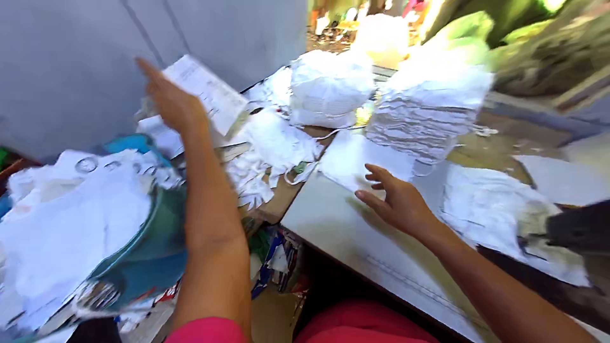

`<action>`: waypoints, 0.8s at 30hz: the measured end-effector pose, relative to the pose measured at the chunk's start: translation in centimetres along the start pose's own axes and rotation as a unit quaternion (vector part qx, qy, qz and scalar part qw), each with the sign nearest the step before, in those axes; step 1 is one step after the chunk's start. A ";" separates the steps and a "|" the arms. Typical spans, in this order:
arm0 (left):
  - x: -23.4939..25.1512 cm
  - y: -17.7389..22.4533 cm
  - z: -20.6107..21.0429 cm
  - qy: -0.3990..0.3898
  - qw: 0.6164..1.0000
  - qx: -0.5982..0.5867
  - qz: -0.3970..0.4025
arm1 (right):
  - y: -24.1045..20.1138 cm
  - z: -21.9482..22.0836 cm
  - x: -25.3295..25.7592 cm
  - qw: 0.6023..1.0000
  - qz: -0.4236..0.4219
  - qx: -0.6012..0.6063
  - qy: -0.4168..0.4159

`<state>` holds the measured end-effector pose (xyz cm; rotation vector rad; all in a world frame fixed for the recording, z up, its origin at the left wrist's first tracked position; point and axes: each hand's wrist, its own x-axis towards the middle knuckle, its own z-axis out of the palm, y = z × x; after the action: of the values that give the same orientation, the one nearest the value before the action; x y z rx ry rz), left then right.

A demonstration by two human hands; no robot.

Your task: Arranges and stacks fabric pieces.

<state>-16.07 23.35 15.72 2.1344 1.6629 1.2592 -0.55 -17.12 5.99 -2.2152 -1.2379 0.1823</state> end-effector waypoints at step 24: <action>-21.7 32.2 12.4 -0.452 0.673 -0.329 0.485 | 11.8 -12.1 6.7 0.897 0.179 0.171 0.366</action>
<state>15.21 -2.82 15.41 2.3830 -0.3805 0.4747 16.51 -21.52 10.45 -1.8927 -0.3510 -0.2617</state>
